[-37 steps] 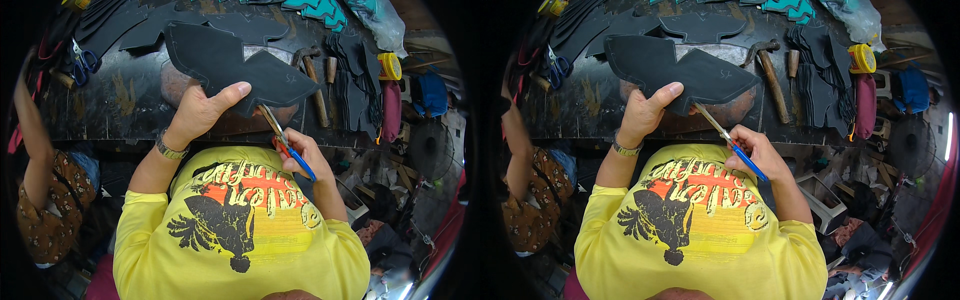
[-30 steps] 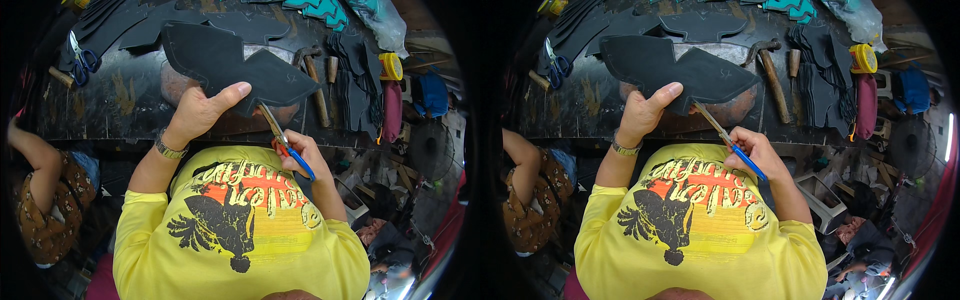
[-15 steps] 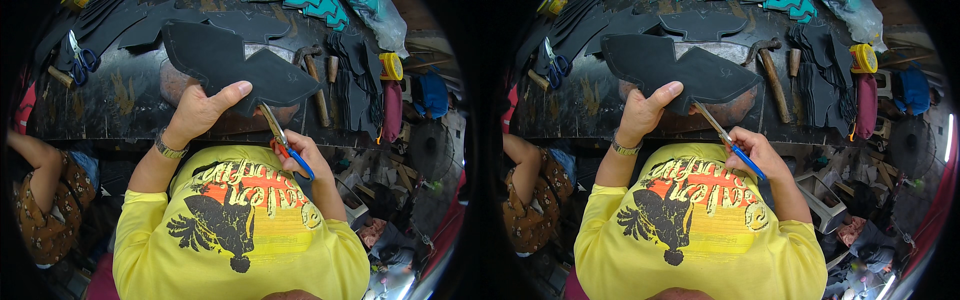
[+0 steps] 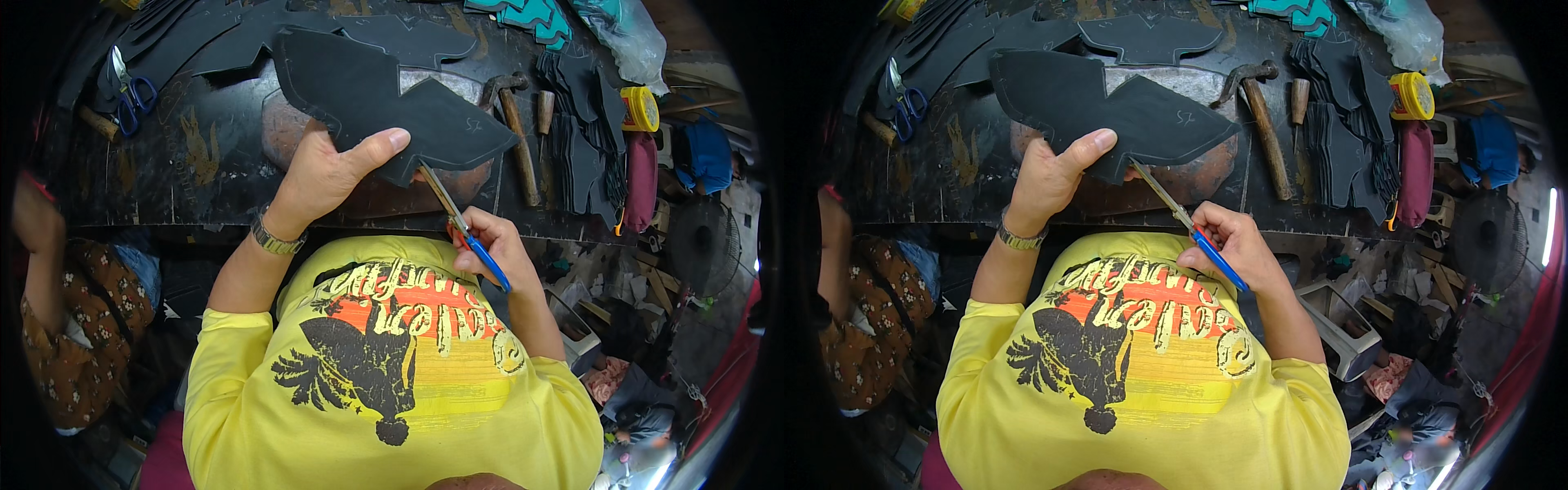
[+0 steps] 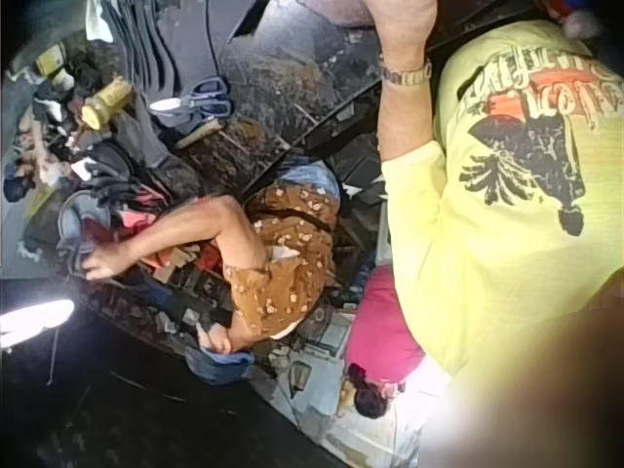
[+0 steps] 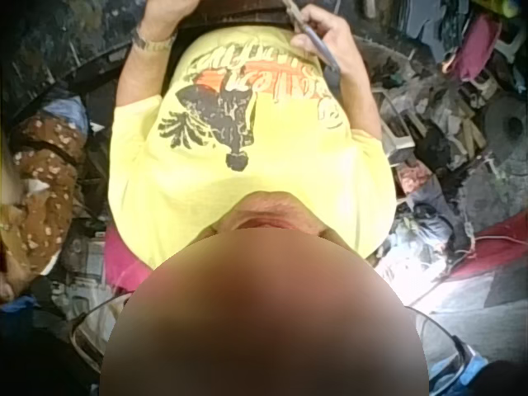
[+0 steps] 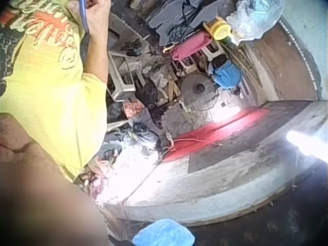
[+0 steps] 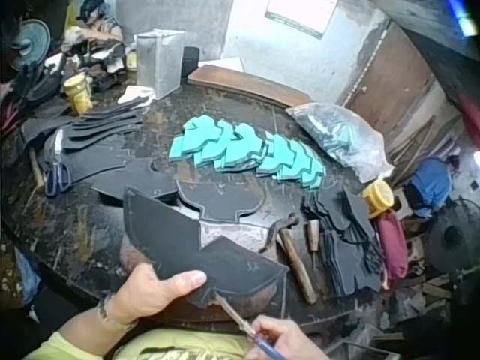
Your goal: The person cuts black rubber pieces with scissors, then uses a hammer and a small metal tool to punch holes in green rubber pieces. The person repeatedly picks up pieces, cuts them, and punches holes, placing finished pieces on the table.
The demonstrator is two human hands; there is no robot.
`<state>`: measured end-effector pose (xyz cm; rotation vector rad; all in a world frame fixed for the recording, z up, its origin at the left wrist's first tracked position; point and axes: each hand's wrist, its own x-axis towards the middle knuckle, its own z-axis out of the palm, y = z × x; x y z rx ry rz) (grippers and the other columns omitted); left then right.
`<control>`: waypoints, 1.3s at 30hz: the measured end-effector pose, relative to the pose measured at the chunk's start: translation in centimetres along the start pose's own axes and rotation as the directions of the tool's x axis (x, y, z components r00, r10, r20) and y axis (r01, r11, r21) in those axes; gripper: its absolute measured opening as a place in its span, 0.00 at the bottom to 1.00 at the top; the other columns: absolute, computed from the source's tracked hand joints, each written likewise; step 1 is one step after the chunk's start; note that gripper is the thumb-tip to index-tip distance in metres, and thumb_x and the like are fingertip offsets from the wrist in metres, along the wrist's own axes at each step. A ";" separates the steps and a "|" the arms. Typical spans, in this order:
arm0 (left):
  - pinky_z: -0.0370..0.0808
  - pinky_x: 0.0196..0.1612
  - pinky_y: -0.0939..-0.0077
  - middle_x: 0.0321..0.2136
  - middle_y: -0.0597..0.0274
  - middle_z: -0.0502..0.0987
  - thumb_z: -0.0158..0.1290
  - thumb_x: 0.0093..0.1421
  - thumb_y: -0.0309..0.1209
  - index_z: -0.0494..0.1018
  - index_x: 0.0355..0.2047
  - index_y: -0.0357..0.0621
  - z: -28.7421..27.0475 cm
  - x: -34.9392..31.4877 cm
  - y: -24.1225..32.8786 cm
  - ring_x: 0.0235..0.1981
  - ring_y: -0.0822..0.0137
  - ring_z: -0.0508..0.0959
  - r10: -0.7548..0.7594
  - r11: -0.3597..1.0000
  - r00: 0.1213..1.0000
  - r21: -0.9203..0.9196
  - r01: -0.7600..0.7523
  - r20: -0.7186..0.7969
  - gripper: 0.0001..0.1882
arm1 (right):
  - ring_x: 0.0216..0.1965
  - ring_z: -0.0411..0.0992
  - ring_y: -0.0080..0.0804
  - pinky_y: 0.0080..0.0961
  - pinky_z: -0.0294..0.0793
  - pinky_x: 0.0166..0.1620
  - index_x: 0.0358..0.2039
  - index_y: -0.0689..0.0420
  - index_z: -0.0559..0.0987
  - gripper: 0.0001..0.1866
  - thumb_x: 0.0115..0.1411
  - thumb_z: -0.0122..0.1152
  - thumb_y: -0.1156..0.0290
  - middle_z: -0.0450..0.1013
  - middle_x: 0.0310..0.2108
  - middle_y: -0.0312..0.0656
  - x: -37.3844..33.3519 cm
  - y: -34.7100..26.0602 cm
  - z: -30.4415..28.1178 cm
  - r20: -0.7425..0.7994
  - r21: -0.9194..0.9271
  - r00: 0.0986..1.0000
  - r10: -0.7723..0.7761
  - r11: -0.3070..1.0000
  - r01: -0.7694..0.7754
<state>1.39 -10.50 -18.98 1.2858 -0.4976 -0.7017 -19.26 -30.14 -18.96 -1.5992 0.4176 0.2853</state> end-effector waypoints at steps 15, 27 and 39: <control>0.83 0.42 0.75 0.41 0.57 0.83 0.59 0.65 0.28 0.77 0.46 0.34 0.2 0.4 -0.2 0.39 0.69 0.84 -0.014 0.997 1.000 -0.073 0.013 -0.011 0.13 | 0.28 0.60 0.12 0.15 0.60 0.31 0.34 0.56 0.74 0.30 0.45 0.83 0.50 0.64 0.26 0.25 -0.1 -0.6 -0.4 0.022 0.019 0.998 0.056 0.998 -0.056; 0.77 0.42 0.80 0.38 0.65 0.82 0.63 0.63 0.31 0.79 0.42 0.37 0.3 0.3 -0.5 0.38 0.76 0.79 0.046 0.992 0.998 -0.117 -0.049 -0.032 0.11 | 0.25 0.59 0.12 0.16 0.58 0.28 0.32 0.55 0.74 0.27 0.47 0.83 0.53 0.63 0.23 0.24 0.1 0.1 0.0 0.043 0.057 0.998 0.035 0.998 -0.038; 0.77 0.43 0.80 0.38 0.65 0.82 0.63 0.63 0.32 0.79 0.43 0.37 -0.1 0.2 -0.2 0.39 0.76 0.79 -0.042 0.994 0.999 -0.098 0.041 -0.009 0.12 | 0.25 0.60 0.11 0.16 0.58 0.28 0.31 0.55 0.74 0.27 0.46 0.83 0.52 0.63 0.22 0.24 -0.1 -0.1 0.0 0.040 0.007 0.998 0.038 0.999 -0.038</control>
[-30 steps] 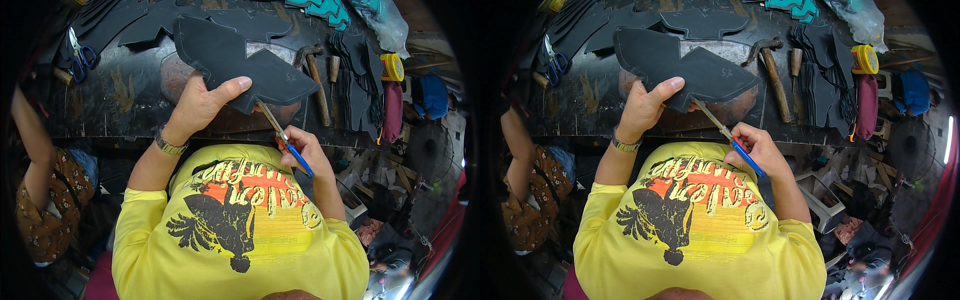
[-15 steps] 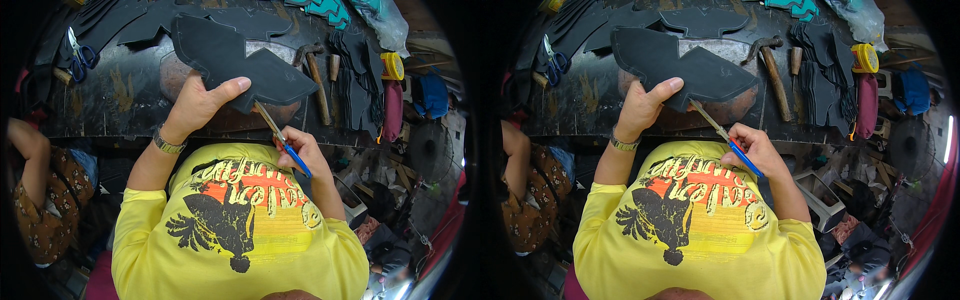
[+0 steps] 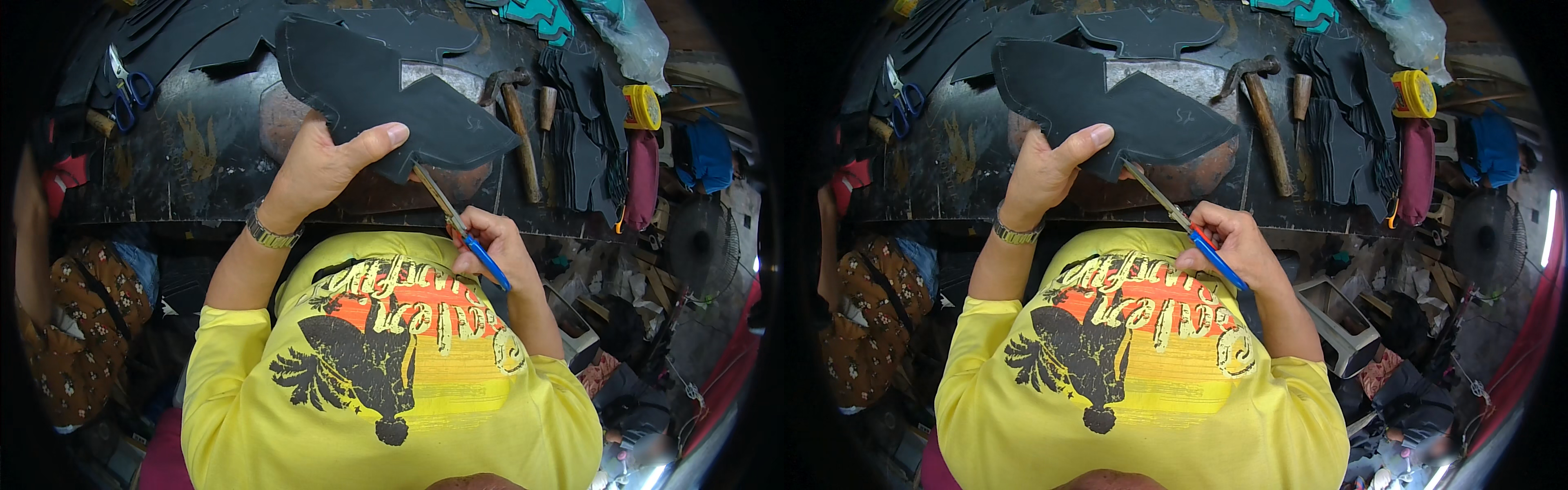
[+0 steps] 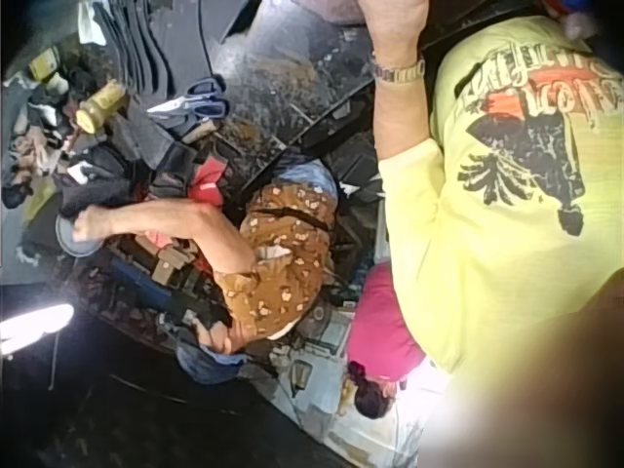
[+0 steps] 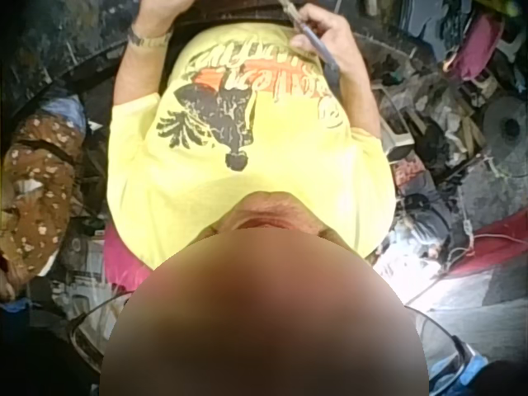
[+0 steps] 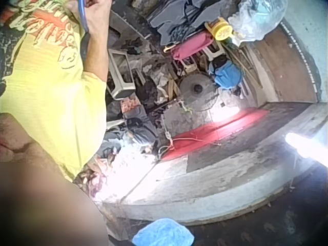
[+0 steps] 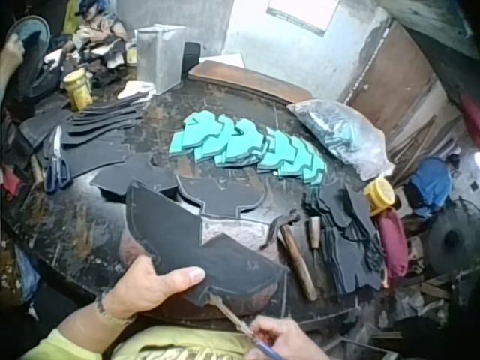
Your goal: The person cuts black rubber pieces with scissors, then uses a hammer and a small metal tool to punch holes in green rubber pieces. The person repeatedly picks up pieces, cuts them, and punches holes, placing finished pieces on the table.
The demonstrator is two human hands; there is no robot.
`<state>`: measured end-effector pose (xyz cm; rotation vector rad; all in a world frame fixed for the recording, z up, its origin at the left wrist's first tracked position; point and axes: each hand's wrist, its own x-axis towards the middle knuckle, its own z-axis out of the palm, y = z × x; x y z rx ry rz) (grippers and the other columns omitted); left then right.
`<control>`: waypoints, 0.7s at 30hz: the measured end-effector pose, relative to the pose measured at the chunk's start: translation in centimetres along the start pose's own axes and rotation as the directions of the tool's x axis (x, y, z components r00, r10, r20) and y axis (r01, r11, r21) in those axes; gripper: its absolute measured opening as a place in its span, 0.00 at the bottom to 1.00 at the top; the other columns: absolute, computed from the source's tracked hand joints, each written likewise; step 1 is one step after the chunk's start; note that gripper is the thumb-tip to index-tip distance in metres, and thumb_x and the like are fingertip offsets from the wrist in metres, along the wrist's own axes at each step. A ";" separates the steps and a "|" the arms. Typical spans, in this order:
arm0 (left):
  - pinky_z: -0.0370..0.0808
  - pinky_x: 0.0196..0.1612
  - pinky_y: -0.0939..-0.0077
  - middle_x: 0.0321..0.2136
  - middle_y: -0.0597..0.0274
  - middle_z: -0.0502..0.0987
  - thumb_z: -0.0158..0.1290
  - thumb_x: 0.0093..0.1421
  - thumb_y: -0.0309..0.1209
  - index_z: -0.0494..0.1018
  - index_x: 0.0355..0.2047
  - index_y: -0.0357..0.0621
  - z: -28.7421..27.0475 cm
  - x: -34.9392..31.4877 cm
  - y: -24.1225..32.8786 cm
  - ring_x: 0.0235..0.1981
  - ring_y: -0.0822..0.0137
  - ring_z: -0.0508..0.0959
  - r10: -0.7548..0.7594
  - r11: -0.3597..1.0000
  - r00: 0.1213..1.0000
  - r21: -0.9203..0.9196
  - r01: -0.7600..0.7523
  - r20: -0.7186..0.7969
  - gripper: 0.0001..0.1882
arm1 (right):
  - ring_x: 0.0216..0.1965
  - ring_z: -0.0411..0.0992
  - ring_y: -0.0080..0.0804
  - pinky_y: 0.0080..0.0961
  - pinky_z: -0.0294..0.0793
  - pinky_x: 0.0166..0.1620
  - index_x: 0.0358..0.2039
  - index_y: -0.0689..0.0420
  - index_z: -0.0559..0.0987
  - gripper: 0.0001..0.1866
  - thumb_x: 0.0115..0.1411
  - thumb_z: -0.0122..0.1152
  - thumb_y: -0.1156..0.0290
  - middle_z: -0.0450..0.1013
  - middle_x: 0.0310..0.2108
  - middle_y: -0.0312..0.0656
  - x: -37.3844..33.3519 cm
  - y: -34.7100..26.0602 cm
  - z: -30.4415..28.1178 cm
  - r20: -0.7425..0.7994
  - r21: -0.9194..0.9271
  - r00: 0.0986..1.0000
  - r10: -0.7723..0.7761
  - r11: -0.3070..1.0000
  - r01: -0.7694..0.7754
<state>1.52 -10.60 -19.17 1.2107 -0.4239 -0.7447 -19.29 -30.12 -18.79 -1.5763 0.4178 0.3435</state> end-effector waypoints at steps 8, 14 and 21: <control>0.78 0.43 0.80 0.38 0.63 0.82 0.62 0.64 0.33 0.78 0.44 0.37 0.1 0.1 -0.2 0.39 0.74 0.81 0.036 0.999 0.999 -0.023 -0.036 0.010 0.13 | 0.25 0.60 0.12 0.16 0.59 0.27 0.32 0.56 0.74 0.25 0.48 0.83 0.55 0.64 0.22 0.24 0.0 -0.3 0.0 -0.002 -0.013 1.000 -0.010 1.000 0.010; 0.85 0.38 0.74 0.40 0.55 0.83 0.57 0.66 0.26 0.75 0.48 0.34 -0.3 0.5 -0.2 0.37 0.66 0.85 -0.064 0.998 0.997 -0.019 0.065 0.033 0.12 | 0.24 0.59 0.17 0.20 0.61 0.28 0.31 0.58 0.74 0.27 0.47 0.83 0.54 0.65 0.20 0.31 -0.1 -1.6 0.3 -0.097 -0.267 0.995 -0.023 0.964 -0.003; 0.84 0.34 0.74 0.36 0.56 0.84 0.57 0.68 0.31 0.76 0.46 0.33 -1.0 1.7 2.9 0.32 0.62 0.86 -0.064 0.994 0.997 0.096 0.059 0.052 0.13 | 0.24 0.60 0.17 0.19 0.62 0.29 0.31 0.59 0.74 0.26 0.47 0.84 0.58 0.65 0.20 0.32 -0.1 -2.6 0.1 -0.224 -0.319 0.965 -0.133 0.946 0.056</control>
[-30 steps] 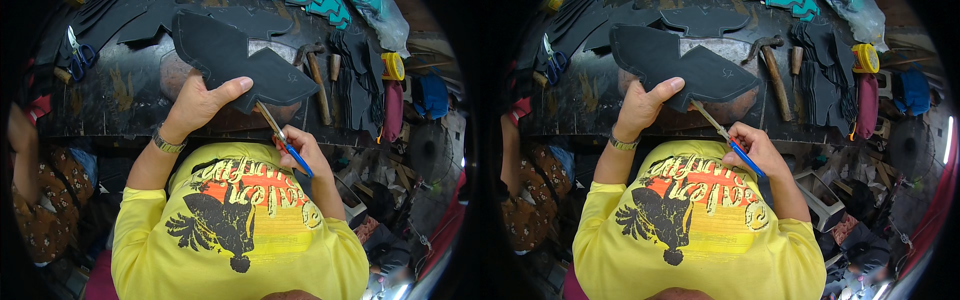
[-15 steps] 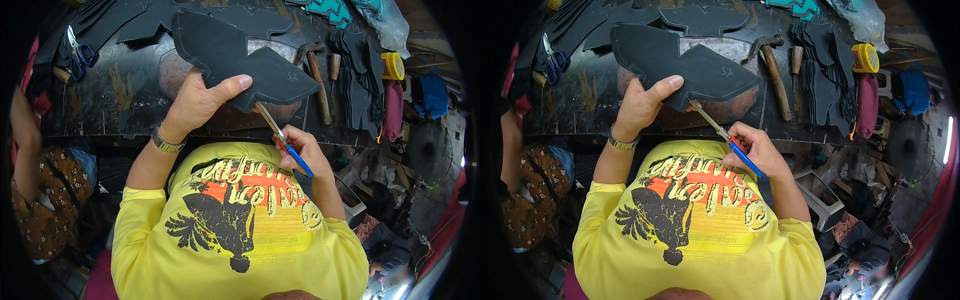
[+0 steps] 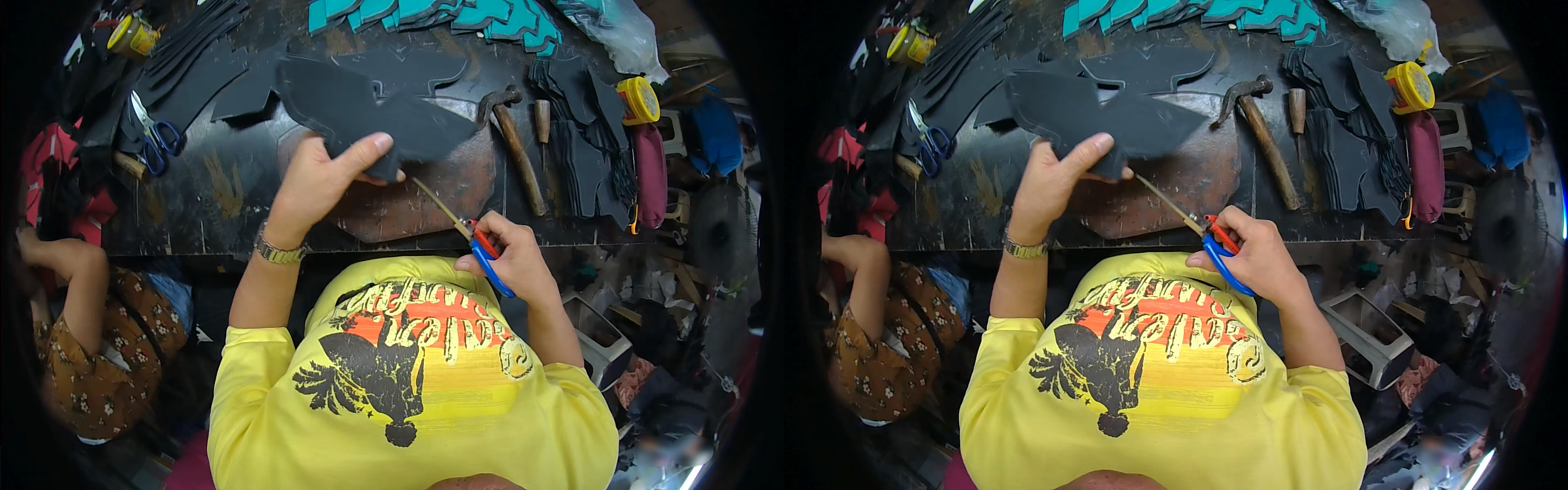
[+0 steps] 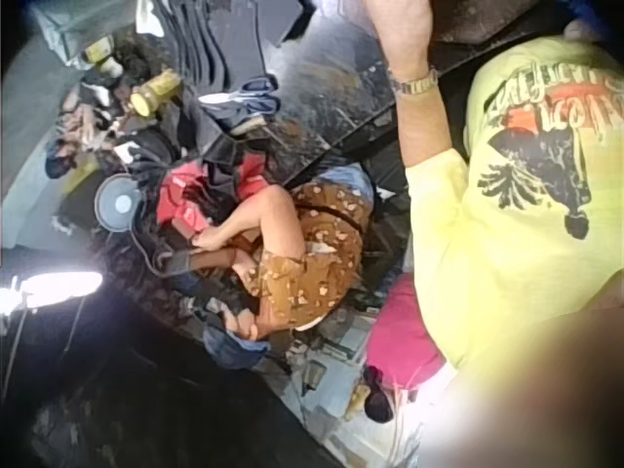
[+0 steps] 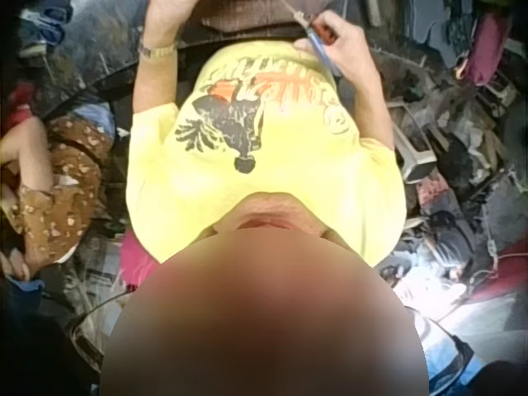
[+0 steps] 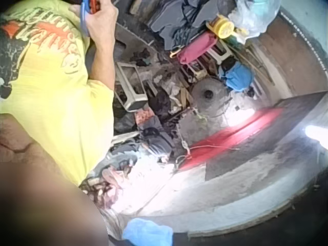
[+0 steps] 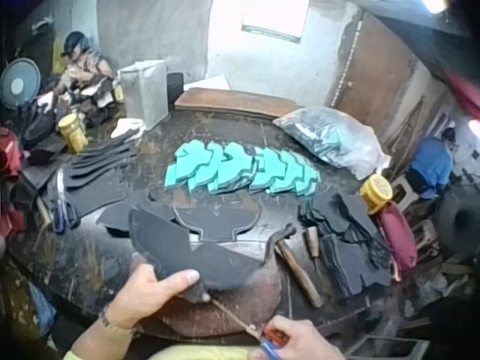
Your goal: The person cuts black rubber pieces with scissors, then uses a hammer and a small metal tool to punch holes in green rubber pieces. The person repeatedly picks up pieces, cuts them, and punches holes, placing finished pieces on the table.
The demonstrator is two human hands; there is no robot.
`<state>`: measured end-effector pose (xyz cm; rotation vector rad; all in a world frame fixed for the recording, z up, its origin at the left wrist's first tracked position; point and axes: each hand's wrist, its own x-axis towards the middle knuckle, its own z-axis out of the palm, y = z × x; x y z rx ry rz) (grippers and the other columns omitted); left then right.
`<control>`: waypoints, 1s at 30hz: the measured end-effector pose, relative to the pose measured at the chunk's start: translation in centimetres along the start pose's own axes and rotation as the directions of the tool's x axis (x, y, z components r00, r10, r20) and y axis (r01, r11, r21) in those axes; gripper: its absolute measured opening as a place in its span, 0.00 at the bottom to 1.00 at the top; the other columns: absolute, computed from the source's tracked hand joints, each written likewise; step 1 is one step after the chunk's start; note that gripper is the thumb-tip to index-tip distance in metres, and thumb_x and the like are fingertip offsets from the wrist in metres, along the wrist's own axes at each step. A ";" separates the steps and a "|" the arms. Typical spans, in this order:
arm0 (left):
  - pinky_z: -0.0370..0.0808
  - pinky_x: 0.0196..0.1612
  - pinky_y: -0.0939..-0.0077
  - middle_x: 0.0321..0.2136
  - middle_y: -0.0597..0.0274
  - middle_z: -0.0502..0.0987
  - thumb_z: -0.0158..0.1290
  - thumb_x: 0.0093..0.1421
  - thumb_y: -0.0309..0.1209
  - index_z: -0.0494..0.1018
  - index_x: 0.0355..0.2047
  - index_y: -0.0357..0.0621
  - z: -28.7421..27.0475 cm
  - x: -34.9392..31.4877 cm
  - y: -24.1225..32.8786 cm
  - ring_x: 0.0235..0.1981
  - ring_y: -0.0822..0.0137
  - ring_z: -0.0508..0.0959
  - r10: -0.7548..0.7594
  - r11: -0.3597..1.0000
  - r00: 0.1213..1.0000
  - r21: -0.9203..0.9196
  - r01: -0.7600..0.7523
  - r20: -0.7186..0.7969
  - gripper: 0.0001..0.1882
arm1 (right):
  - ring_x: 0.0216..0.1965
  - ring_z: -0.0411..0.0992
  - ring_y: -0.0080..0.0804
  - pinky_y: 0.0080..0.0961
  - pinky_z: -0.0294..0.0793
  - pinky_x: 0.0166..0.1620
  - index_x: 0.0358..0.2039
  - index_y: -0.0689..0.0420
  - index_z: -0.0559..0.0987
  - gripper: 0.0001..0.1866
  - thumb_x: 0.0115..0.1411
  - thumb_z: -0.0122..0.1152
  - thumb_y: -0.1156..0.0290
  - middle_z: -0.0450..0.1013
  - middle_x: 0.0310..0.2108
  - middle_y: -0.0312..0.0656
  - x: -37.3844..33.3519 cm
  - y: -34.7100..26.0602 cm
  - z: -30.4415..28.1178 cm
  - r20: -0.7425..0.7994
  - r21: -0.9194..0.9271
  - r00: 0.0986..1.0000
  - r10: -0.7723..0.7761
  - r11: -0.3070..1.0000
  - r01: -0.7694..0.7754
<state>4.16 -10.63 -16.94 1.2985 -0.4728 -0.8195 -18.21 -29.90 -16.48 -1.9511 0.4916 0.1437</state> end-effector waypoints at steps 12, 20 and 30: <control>0.75 0.25 0.85 0.21 0.64 0.79 0.55 0.67 0.56 0.81 0.32 0.36 -0.4 8.3 4.4 0.20 0.75 0.80 -0.334 0.698 0.942 0.672 0.248 -0.002 0.30 | 0.26 0.59 0.10 0.14 0.61 0.30 0.31 0.56 0.75 0.21 0.49 0.82 0.65 0.64 0.24 0.24 0.5 1.3 -0.4 0.003 0.349 0.999 0.034 0.936 -0.033; 0.79 0.48 0.66 0.36 0.50 0.83 0.65 0.58 0.53 0.82 0.43 0.36 -6.9 18.0 6.2 0.42 0.59 0.84 0.375 0.427 0.921 0.863 -0.271 0.104 0.29 | 0.26 0.60 0.10 0.14 0.61 0.30 0.32 0.57 0.75 0.20 0.50 0.82 0.66 0.64 0.23 0.24 1.3 1.1 -0.8 -0.029 0.383 0.997 -0.068 0.921 0.074; 0.74 0.60 0.54 0.53 0.38 0.78 0.68 0.52 0.52 0.75 0.57 0.36 -10.6 27.1 2.4 0.56 0.43 0.78 0.286 0.102 0.955 0.994 0.050 -0.077 0.40 | 0.26 0.64 0.10 0.12 0.64 0.29 0.34 0.58 0.76 0.19 0.52 0.81 0.67 0.68 0.24 0.26 1.4 0.6 -0.4 0.084 0.457 0.996 -0.031 0.890 -0.011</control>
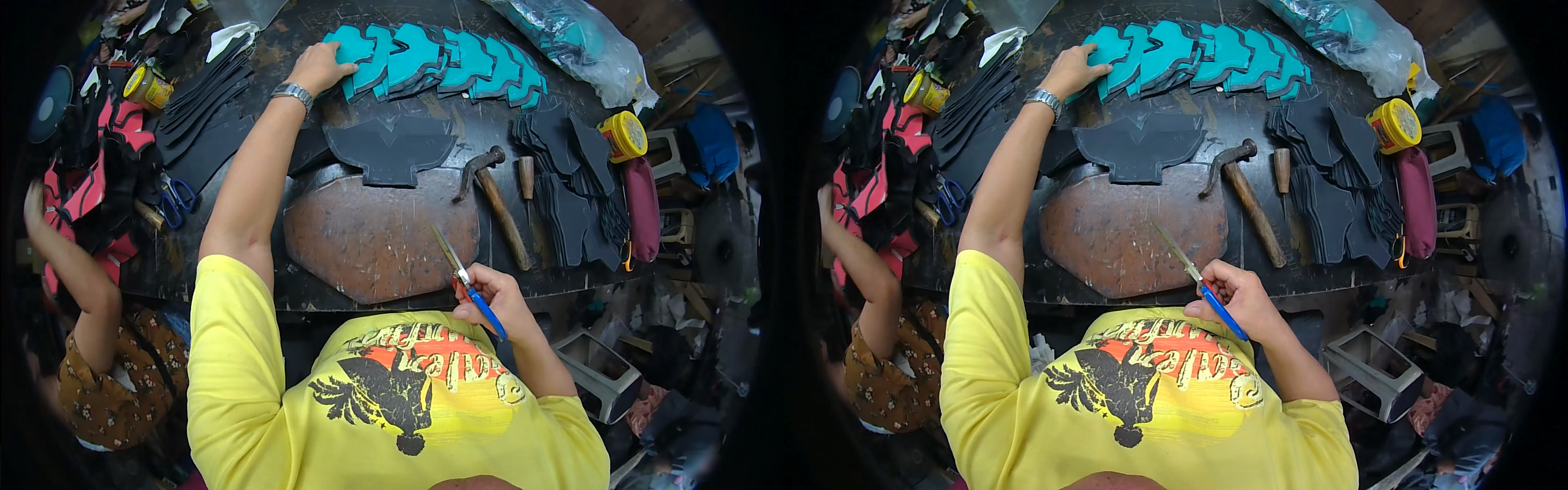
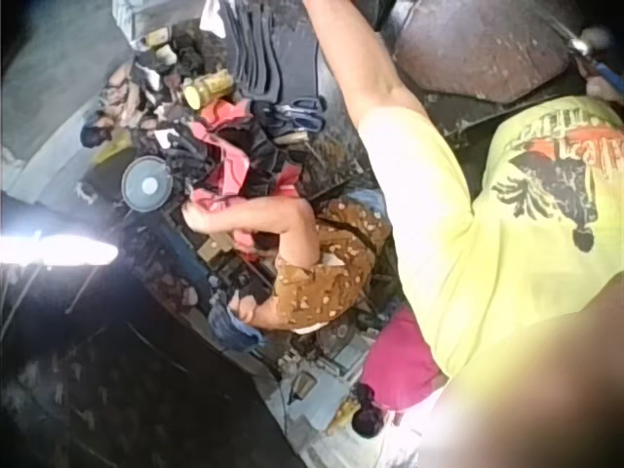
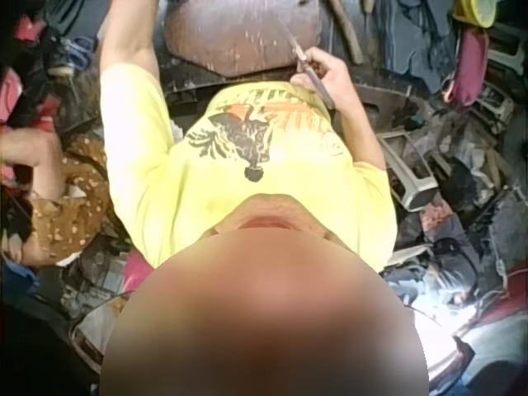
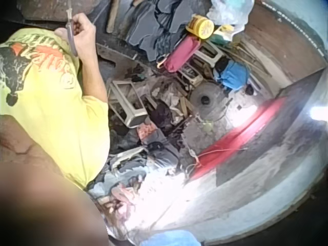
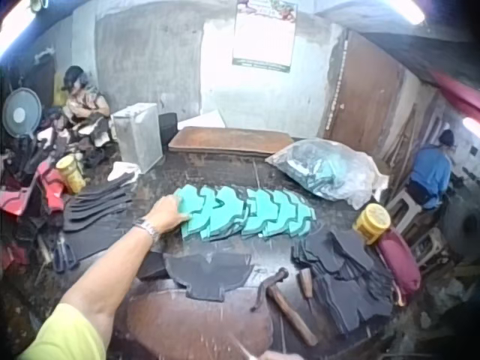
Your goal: The person cuts black rubber pieces with scissors, then uses a hammer and a small metal tool to punch holes in green rubber pieces. The person repeatedly picks up pieces, cuts them, and punches holes, placing finished pieces on the table.
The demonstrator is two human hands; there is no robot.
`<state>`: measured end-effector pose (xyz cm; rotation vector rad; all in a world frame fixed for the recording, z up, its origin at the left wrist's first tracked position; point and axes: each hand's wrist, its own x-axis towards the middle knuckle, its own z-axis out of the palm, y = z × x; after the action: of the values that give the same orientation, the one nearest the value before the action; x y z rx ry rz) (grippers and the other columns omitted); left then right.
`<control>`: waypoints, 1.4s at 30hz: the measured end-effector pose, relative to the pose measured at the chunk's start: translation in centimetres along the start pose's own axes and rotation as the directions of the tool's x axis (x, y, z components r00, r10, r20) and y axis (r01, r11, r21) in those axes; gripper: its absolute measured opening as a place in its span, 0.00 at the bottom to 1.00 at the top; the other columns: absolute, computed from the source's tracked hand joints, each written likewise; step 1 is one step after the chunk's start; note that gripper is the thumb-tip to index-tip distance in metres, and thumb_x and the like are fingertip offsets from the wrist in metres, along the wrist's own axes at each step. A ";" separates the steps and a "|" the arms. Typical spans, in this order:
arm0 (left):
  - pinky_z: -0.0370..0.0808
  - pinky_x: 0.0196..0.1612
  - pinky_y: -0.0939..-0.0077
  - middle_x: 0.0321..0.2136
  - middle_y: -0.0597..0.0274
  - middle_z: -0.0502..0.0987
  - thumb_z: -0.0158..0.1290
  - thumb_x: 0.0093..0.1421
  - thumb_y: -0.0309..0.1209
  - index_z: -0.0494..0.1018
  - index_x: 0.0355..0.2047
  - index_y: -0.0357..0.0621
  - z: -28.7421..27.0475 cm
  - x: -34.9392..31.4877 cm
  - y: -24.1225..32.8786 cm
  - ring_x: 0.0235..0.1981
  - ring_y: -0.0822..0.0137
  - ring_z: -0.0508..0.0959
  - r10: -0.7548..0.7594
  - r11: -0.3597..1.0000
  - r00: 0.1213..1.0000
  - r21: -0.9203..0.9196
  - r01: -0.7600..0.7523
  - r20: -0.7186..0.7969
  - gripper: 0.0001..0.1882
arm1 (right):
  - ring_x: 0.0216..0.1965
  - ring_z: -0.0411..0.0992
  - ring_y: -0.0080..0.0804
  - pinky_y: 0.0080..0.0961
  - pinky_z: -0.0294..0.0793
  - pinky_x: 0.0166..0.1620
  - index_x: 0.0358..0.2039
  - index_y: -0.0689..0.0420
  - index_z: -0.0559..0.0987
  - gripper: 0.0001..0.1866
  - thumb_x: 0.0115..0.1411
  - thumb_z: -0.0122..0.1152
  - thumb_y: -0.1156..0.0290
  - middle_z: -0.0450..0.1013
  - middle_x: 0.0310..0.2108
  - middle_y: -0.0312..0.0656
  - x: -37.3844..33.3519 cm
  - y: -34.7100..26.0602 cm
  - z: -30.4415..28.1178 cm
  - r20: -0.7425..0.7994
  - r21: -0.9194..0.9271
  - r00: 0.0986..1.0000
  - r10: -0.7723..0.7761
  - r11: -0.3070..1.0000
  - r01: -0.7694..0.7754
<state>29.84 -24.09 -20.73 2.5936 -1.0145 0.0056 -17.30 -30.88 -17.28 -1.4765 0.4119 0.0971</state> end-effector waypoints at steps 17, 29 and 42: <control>0.84 0.30 0.65 0.36 0.42 0.83 0.51 0.66 0.31 0.74 0.46 0.31 -3.5 -1.8 -1.6 0.32 0.54 0.87 -0.352 0.742 0.794 -0.665 -0.086 -0.495 0.14 | 0.23 0.69 0.13 0.14 0.67 0.24 0.36 0.58 0.75 0.13 0.57 0.74 0.72 0.70 0.25 0.30 0.0 -1.0 0.9 0.065 0.182 0.995 0.082 0.979 -0.092; 0.71 0.38 0.86 0.31 0.75 0.77 0.61 0.62 0.28 0.78 0.38 0.35 -8.5 -21.5 3.0 0.33 0.84 0.73 0.160 0.373 0.973 -0.922 0.099 0.169 0.08 | 0.27 0.72 0.21 0.15 0.72 0.32 0.43 0.62 0.74 0.25 0.61 0.62 0.50 0.74 0.30 0.37 -0.5 -0.9 -1.2 0.040 0.121 0.995 0.095 0.988 -0.099; 0.69 0.34 0.83 0.27 0.74 0.76 0.61 0.62 0.29 0.77 0.33 0.33 -10.5 -22.9 1.6 0.30 0.83 0.70 0.479 0.598 0.764 -0.798 0.076 0.431 0.09 | 0.28 0.69 0.18 0.17 0.69 0.33 0.41 0.60 0.76 0.29 0.54 0.71 0.46 0.71 0.29 0.34 -2.0 -1.2 -1.9 0.097 -0.229 0.978 0.186 0.960 -0.160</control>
<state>13.04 -6.75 -13.41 1.6110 -1.1680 -1.0639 -19.19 -32.53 -15.59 -1.6405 0.4449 0.3789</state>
